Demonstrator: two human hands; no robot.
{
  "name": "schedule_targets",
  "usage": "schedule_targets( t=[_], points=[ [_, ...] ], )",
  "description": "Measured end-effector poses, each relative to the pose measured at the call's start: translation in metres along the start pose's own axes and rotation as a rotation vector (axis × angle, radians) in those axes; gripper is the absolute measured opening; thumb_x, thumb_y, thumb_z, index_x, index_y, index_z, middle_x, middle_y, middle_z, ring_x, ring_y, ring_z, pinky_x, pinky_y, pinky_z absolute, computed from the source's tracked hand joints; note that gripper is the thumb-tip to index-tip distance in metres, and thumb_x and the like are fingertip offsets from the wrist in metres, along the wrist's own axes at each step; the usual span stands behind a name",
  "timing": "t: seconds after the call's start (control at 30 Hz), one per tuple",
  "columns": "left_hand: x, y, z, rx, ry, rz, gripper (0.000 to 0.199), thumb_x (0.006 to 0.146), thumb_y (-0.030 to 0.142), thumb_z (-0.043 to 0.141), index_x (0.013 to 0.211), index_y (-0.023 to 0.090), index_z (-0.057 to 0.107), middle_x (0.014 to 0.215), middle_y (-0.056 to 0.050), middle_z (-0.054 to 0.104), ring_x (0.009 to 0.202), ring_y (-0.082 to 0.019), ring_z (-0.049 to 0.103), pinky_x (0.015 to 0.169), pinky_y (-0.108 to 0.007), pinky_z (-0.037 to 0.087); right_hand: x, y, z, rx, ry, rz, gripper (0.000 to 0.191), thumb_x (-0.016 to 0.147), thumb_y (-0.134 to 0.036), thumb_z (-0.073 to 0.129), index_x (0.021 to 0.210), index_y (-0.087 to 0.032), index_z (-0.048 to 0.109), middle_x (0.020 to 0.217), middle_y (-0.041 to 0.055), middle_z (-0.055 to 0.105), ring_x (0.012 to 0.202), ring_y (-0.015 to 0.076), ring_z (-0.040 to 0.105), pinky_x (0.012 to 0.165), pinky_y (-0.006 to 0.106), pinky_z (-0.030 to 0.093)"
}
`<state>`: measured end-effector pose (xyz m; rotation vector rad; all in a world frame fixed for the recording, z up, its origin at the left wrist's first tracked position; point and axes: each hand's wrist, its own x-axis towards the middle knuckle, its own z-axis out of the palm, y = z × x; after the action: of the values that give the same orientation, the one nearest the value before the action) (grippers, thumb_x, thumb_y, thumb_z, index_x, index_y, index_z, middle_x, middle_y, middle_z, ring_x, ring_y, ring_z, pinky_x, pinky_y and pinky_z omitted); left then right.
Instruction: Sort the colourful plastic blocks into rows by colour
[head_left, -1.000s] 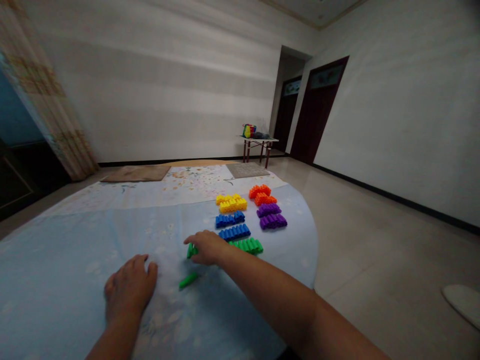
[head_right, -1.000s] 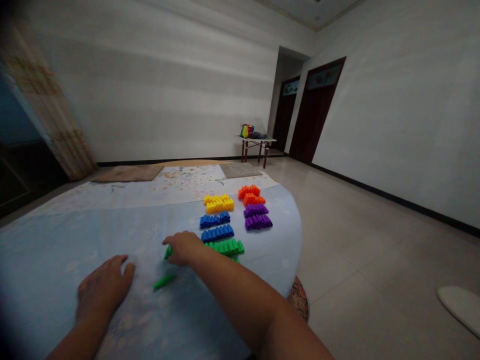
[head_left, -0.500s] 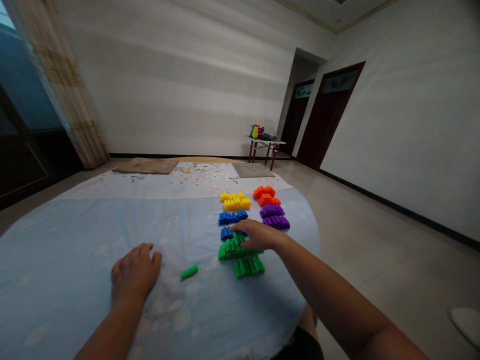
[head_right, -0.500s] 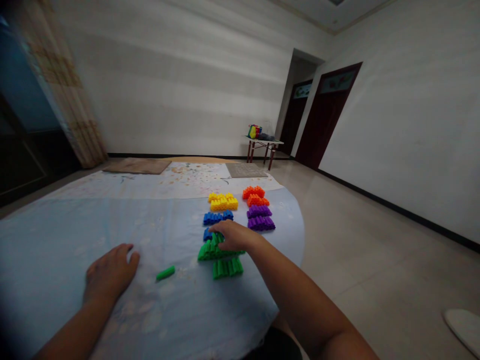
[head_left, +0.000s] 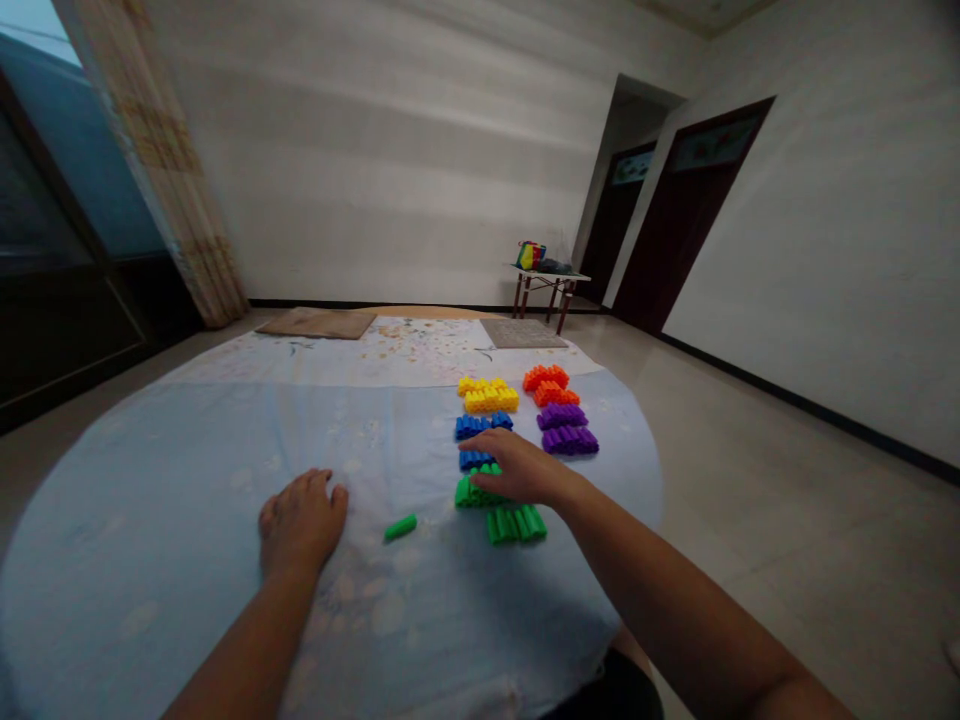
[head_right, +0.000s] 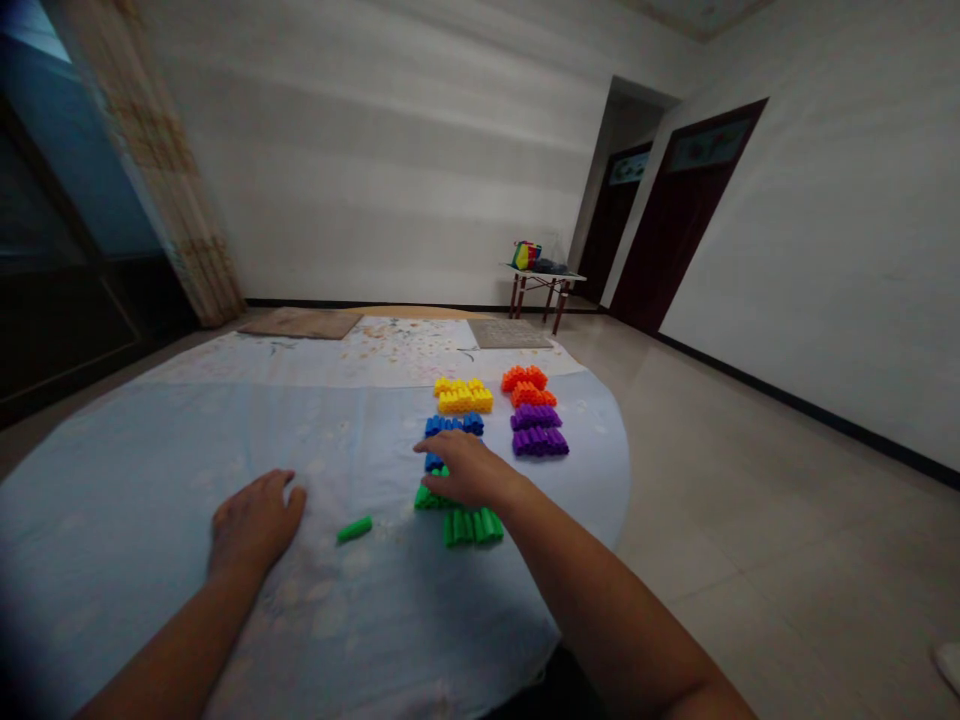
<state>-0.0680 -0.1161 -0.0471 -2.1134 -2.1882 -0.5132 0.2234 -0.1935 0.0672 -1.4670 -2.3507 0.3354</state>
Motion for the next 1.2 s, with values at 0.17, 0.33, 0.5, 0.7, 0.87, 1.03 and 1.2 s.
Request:
schedule_targets(
  t=[0.17,0.33,0.5,0.7,0.87,1.03,1.2],
  points=[
    [-0.001,0.0,0.0,0.004,0.032,0.01,0.047,0.086,0.037,0.026,0.119,0.015,0.052,0.127,-0.012,0.053,0.118,-0.026,0.046,0.103,-0.045,0.028,0.014,-0.044,0.045,0.011,-0.06,-0.151,0.037,0.082,-0.023,0.057,0.118,-0.016,0.059,0.112,0.01,0.064,0.104,0.021,0.056,0.091,0.032,0.043],
    [-0.001,0.001,-0.003,0.014,0.018,0.013,0.048,0.086,0.038,0.025,0.119,0.015,0.051,0.127,-0.012,0.053,0.117,-0.027,0.046,0.103,-0.045,0.029,0.025,-0.06,0.09,-0.192,-0.065,-0.093,0.032,0.079,-0.014,0.056,0.11,-0.018,0.062,0.104,0.0111,0.067,0.095,0.0245,0.058,0.077,0.034,0.045],
    [0.0,0.001,-0.006,0.029,-0.005,0.02,0.05,0.086,0.039,0.022,0.119,0.014,0.051,0.125,-0.012,0.053,0.115,-0.028,0.048,0.101,-0.045,0.031,0.02,-0.061,0.093,-0.258,-0.019,-0.043,0.023,0.079,-0.02,0.06,0.101,-0.019,0.065,0.091,0.0104,0.069,0.083,0.0233,0.061,0.068,0.031,0.043],
    [0.001,-0.002,-0.006,0.036,0.004,0.037,0.05,0.087,0.041,0.02,0.117,0.015,0.051,0.121,-0.012,0.056,0.111,-0.028,0.05,0.099,-0.044,0.034,0.007,-0.063,0.096,-0.237,-0.009,-0.057,0.027,0.078,-0.033,0.064,0.102,-0.021,0.066,0.089,0.0084,0.07,0.079,0.0218,0.062,0.066,0.03,0.042],
    [0.003,-0.003,-0.004,0.041,-0.004,0.043,0.051,0.087,0.041,0.021,0.116,0.014,0.052,0.119,-0.013,0.056,0.109,-0.028,0.051,0.098,-0.045,0.034,-0.008,-0.054,0.09,-0.054,0.038,-0.012,0.028,0.077,-0.031,0.066,0.104,-0.025,0.064,0.091,0.0038,0.069,0.083,0.0176,0.061,0.071,0.026,0.043],
    [0.003,-0.003,-0.003,0.029,-0.009,0.028,0.052,0.087,0.041,0.019,0.118,0.015,0.051,0.124,-0.012,0.054,0.113,-0.029,0.049,0.099,-0.046,0.033,-0.037,-0.013,0.043,0.188,0.335,0.157,0.032,0.076,-0.027,0.068,0.106,-0.02,0.063,0.089,0.0034,0.066,0.079,0.0148,0.058,0.073,0.026,0.044],
    [0.002,-0.003,-0.001,0.018,-0.002,0.025,0.052,0.087,0.041,0.019,0.12,0.015,0.05,0.126,-0.012,0.053,0.115,-0.028,0.047,0.101,-0.046,0.031,-0.058,0.029,0.01,0.157,0.312,0.321,0.027,0.076,-0.023,0.065,0.102,-0.017,0.064,0.081,0.0025,0.065,0.069,0.0135,0.056,0.067,0.025,0.043]
  ],
)
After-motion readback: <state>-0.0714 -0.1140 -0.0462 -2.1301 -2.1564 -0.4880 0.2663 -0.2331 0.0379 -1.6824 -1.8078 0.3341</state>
